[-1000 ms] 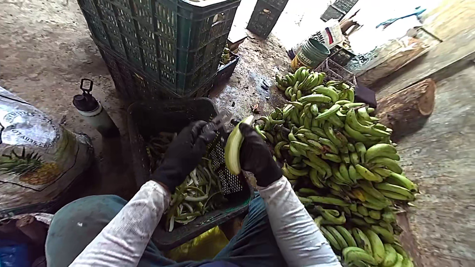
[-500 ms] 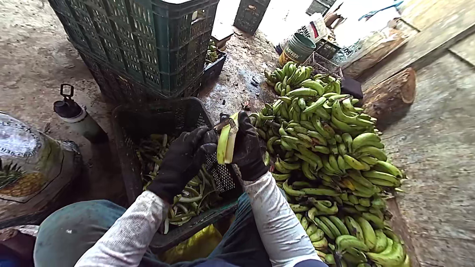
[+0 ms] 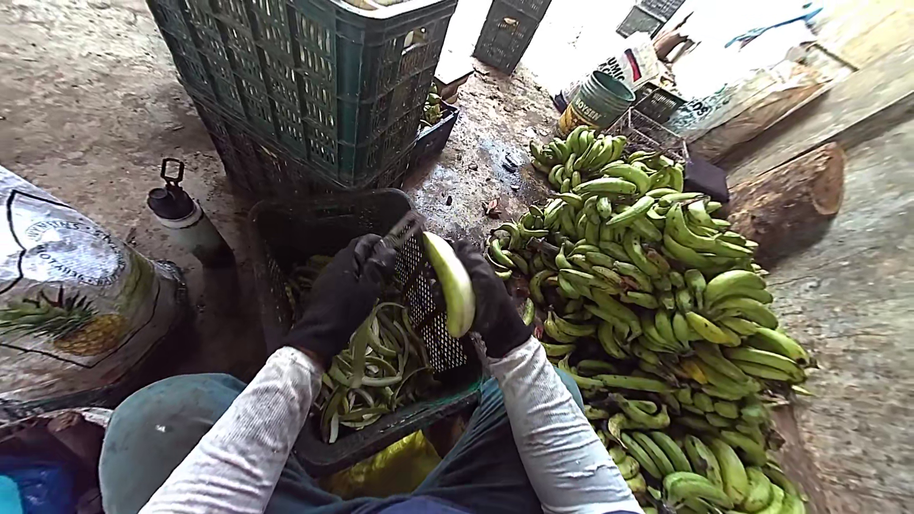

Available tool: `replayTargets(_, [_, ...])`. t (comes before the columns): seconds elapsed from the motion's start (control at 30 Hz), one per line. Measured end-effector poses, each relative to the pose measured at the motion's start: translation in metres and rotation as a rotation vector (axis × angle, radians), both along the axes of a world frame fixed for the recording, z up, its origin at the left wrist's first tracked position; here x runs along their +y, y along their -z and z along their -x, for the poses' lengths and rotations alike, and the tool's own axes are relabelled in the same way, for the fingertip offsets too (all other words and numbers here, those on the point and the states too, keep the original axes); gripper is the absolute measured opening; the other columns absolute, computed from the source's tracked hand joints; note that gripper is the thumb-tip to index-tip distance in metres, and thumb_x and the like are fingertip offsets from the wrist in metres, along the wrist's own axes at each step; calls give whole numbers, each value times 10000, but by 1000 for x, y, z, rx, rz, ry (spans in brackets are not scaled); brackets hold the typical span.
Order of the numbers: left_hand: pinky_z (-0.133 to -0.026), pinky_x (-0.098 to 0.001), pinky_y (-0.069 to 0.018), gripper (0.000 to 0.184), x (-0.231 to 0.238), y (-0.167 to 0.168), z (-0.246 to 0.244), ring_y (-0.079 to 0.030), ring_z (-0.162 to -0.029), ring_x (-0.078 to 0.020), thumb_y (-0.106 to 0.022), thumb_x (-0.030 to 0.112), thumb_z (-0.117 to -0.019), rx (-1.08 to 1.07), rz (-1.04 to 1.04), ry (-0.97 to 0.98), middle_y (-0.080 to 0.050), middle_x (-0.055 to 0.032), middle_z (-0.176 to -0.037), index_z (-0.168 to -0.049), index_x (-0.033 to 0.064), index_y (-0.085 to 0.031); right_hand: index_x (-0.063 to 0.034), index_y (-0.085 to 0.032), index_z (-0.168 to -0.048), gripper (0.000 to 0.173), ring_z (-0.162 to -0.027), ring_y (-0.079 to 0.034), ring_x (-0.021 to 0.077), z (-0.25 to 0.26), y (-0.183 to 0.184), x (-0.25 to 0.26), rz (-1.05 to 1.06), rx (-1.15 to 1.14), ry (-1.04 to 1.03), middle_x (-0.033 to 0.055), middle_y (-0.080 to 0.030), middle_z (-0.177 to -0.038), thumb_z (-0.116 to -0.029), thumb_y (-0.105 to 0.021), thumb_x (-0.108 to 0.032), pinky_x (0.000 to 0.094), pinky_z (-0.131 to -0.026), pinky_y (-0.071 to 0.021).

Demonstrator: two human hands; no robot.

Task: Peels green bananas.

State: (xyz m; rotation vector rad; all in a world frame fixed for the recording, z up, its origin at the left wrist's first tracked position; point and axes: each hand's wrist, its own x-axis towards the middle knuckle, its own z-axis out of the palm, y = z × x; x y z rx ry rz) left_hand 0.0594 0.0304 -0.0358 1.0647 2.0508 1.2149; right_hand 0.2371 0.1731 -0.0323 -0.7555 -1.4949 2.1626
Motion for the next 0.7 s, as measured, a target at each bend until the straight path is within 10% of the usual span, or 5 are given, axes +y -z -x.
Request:
replayTargets(0.1, [-940, -593, -524, 601, -2, 8, -19, -653, -1119, -311, -482, 592, -1008, 248, -68, 186, -668, -130, -1240, -1471, 215, -551, -159, -631, -1182, 506, -698, -658, 108, -5, 3, 13, 221, 170, 189, 22, -681, -871, -1070, -289, -515, 291, -593, -578])
replayTargets(0.27, [-765, -568, -559, 554, -1, 29, -47, -702, -912, -365, -536, 576, -971, 727, -337, 269, -720, -171, -1038, -1347, 197, -684, -121, -620, -1125, 509, -642, -651, 103, -20, 12, 24, 252, 257, 188, 20, -653, -787, -1075, -246, -462, 261, -580, -576])
replayTargets(0.47, [-941, -622, -512, 547, 9, 13, -38, -646, -1130, -353, -544, 521, -1022, 184, 58, 222, -651, -157, -1278, -1481, 225, -547, -159, -627, -1164, 327, -731, -645, 62, -11, 10, 5, -26, 111, 8, -15, -675, -879, -1084, -350, -314, 261, -643, -575])
replayTargets(0.7, [-790, -581, -523, 482, -1, 11, 3, -657, -927, -280, -459, 609, -1030, -72, 100, -49, -686, -96, -1073, -1365, 286, -583, -144, -635, -1120, 384, -616, -641, 114, -4, 2, 3, 147, 114, 87, 29, -664, -790, -1056, -349, -393, 290, -547, -575])
